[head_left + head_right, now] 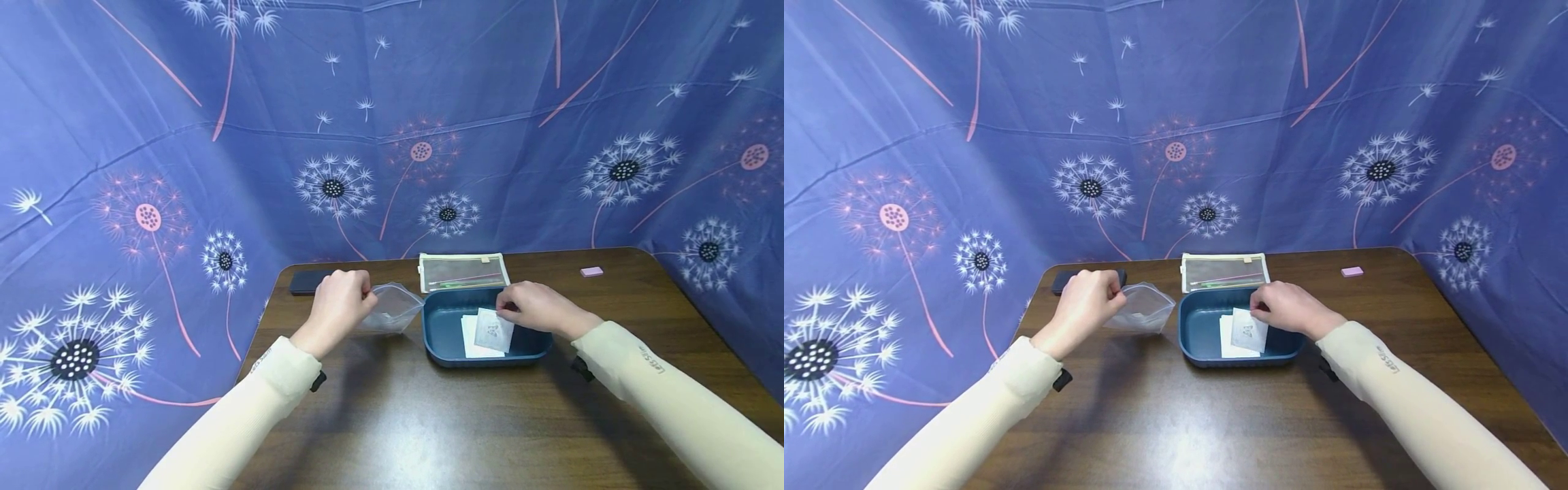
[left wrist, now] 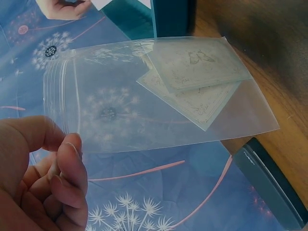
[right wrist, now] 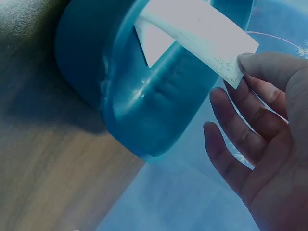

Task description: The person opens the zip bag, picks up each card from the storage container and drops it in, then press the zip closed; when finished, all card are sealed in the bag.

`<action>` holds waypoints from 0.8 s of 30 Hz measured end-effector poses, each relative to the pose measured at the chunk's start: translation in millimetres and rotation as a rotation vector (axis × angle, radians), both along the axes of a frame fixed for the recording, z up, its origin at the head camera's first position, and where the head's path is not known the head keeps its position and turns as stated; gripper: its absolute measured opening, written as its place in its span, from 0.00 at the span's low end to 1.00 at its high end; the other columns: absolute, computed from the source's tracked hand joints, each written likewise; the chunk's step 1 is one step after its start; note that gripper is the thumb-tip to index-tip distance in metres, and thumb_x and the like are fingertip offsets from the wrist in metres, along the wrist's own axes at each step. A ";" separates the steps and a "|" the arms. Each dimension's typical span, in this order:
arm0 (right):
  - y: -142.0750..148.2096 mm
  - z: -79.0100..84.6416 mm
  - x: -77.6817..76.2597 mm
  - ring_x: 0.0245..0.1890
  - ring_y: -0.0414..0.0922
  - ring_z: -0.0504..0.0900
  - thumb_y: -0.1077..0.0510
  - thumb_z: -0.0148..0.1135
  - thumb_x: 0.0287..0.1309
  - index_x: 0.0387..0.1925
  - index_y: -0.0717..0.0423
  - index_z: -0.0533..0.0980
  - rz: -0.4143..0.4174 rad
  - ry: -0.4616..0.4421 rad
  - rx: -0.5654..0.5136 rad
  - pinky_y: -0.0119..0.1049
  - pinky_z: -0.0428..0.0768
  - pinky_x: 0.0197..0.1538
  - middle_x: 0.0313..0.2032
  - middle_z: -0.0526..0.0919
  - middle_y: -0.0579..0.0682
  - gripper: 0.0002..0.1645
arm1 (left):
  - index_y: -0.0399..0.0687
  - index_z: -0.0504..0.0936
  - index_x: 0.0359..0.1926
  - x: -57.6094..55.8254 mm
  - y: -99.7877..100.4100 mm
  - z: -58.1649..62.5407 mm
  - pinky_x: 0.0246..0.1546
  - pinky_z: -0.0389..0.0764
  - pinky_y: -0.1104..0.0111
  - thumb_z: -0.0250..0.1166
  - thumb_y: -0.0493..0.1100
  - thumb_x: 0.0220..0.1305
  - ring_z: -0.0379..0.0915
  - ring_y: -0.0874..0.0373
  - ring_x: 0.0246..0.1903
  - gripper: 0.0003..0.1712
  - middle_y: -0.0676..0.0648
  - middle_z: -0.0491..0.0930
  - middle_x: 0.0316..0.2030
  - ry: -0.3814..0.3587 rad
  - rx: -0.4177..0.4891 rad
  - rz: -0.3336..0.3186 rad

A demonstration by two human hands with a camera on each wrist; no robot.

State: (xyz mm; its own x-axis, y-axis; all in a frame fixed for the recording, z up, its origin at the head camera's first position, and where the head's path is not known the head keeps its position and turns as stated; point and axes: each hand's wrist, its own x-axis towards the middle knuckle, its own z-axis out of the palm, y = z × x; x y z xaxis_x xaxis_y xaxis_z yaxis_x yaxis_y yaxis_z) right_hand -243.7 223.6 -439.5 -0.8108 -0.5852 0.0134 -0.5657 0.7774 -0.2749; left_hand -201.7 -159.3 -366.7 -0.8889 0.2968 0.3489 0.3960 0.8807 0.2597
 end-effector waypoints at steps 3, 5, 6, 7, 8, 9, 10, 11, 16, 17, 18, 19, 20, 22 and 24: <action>-0.9 4.6 1.9 0.28 0.39 0.74 0.58 0.71 0.64 0.34 0.50 0.85 0.009 0.019 -0.016 0.37 0.76 0.32 0.31 0.82 0.41 0.02 | 0.53 0.66 0.16 0.5 0.2 0.1 0.20 0.56 0.64 0.65 0.33 0.52 0.51 0.61 0.18 0.18 0.58 0.54 0.13 -0.003 0.001 -0.001; -1.9 7.1 3.1 0.28 0.38 0.73 0.57 0.71 0.65 0.34 0.51 0.86 0.009 0.039 -0.025 0.37 0.75 0.32 0.31 0.82 0.40 0.02 | 0.52 0.66 0.16 0.6 0.3 0.0 0.20 0.56 0.64 0.64 0.33 0.52 0.50 0.61 0.18 0.18 0.58 0.54 0.13 -0.004 0.001 -0.002; -2.5 8.2 3.7 0.27 0.38 0.73 0.57 0.71 0.65 0.35 0.50 0.86 0.010 0.051 -0.030 0.37 0.75 0.32 0.31 0.82 0.40 0.03 | 0.52 0.66 0.16 0.6 0.5 0.0 0.20 0.56 0.64 0.64 0.33 0.52 0.50 0.61 0.18 0.18 0.58 0.54 0.13 -0.005 0.000 -0.004; -3.3 9.2 4.7 0.27 0.38 0.73 0.57 0.71 0.65 0.35 0.50 0.86 0.008 0.064 -0.036 0.37 0.74 0.31 0.31 0.82 0.40 0.03 | 0.52 0.67 0.16 0.5 0.6 -0.3 0.20 0.56 0.64 0.64 0.33 0.53 0.50 0.61 0.17 0.17 0.58 0.54 0.13 -0.005 0.000 -0.005; -4.2 10.2 5.6 0.26 0.37 0.72 0.57 0.71 0.65 0.35 0.50 0.86 0.009 0.080 -0.044 0.37 0.74 0.31 0.31 0.81 0.39 0.02 | 0.52 0.67 0.16 0.5 0.8 -0.4 0.20 0.56 0.64 0.64 0.33 0.53 0.50 0.61 0.17 0.17 0.58 0.54 0.13 -0.006 0.002 -0.005; -5.2 11.2 6.9 0.26 0.37 0.72 0.58 0.71 0.65 0.35 0.49 0.86 0.011 0.101 -0.051 0.37 0.74 0.31 0.31 0.81 0.39 0.02 | 0.52 0.67 0.16 0.5 1.0 -0.4 0.20 0.55 0.64 0.64 0.33 0.53 0.50 0.61 0.17 0.17 0.58 0.54 0.13 -0.007 0.004 -0.006; -6.2 12.0 7.9 0.26 0.37 0.72 0.58 0.71 0.65 0.35 0.49 0.86 0.014 0.125 -0.061 0.37 0.74 0.31 0.31 0.81 0.39 0.02 | 0.52 0.67 0.17 0.5 1.2 -0.6 0.20 0.55 0.64 0.64 0.33 0.52 0.50 0.61 0.17 0.17 0.58 0.54 0.13 -0.008 0.004 -0.006; -7.2 12.6 8.8 0.26 0.37 0.72 0.58 0.71 0.64 0.35 0.49 0.86 0.018 0.154 -0.072 0.37 0.75 0.31 0.31 0.81 0.39 0.02 | 0.52 0.67 0.16 0.4 1.4 -0.7 0.20 0.55 0.64 0.64 0.33 0.52 0.50 0.61 0.17 0.17 0.58 0.54 0.13 -0.008 0.003 -0.007; -13.0 17.7 12.5 0.27 0.38 0.75 0.59 0.71 0.63 0.34 0.48 0.86 0.025 0.294 -0.136 0.37 0.76 0.31 0.32 0.82 0.40 0.02 | 0.52 0.66 0.16 0.3 2.3 -0.5 0.20 0.54 0.64 0.64 0.33 0.52 0.49 0.61 0.17 0.18 0.58 0.53 0.13 -0.012 0.004 -0.005; -14.2 19.2 13.1 0.27 0.39 0.75 0.59 0.70 0.63 0.34 0.48 0.86 0.027 0.320 -0.149 0.37 0.76 0.31 0.32 0.82 0.40 0.02 | 0.52 0.66 0.16 0.3 2.4 -0.4 0.20 0.54 0.64 0.65 0.33 0.52 0.48 0.61 0.17 0.18 0.58 0.53 0.13 -0.012 0.005 -0.005; -15.6 21.1 13.7 0.27 0.39 0.76 0.59 0.70 0.63 0.35 0.48 0.86 0.031 0.344 -0.165 0.37 0.76 0.31 0.32 0.82 0.39 0.02 | 0.52 0.66 0.16 0.3 2.5 -0.3 0.20 0.54 0.64 0.64 0.33 0.53 0.48 0.61 0.17 0.18 0.58 0.53 0.13 -0.013 0.005 -0.006; -17.2 23.1 14.3 0.27 0.39 0.76 0.59 0.70 0.63 0.35 0.48 0.86 0.037 0.370 -0.180 0.38 0.76 0.31 0.32 0.82 0.39 0.02 | 0.52 0.66 0.16 0.2 2.6 -0.1 0.20 0.54 0.65 0.64 0.33 0.53 0.48 0.61 0.17 0.18 0.58 0.53 0.13 -0.012 0.004 -0.006; -18.9 25.4 14.9 0.28 0.39 0.77 0.59 0.70 0.63 0.35 0.48 0.86 0.043 0.394 -0.196 0.38 0.76 0.31 0.31 0.81 0.39 0.02 | 0.52 0.66 0.16 0.2 2.7 0.0 0.20 0.53 0.64 0.64 0.33 0.53 0.48 0.61 0.17 0.18 0.58 0.52 0.13 -0.012 0.004 -0.007; -22.4 30.1 15.7 0.28 0.38 0.77 0.59 0.70 0.62 0.35 0.48 0.85 0.057 0.444 -0.225 0.38 0.77 0.31 0.31 0.81 0.39 0.02 | 0.52 0.65 0.16 0.0 2.7 -0.1 0.20 0.53 0.64 0.64 0.33 0.53 0.47 0.61 0.18 0.19 0.58 0.52 0.13 -0.011 0.004 -0.006; -26.4 36.0 17.0 0.29 0.38 0.77 0.60 0.70 0.61 0.35 0.49 0.85 0.075 0.487 -0.258 0.39 0.77 0.31 0.31 0.81 0.40 0.03 | 0.53 0.64 0.16 0.0 2.8 -0.1 0.20 0.52 0.64 0.64 0.33 0.53 0.47 0.61 0.18 0.19 0.58 0.51 0.13 -0.010 0.003 -0.006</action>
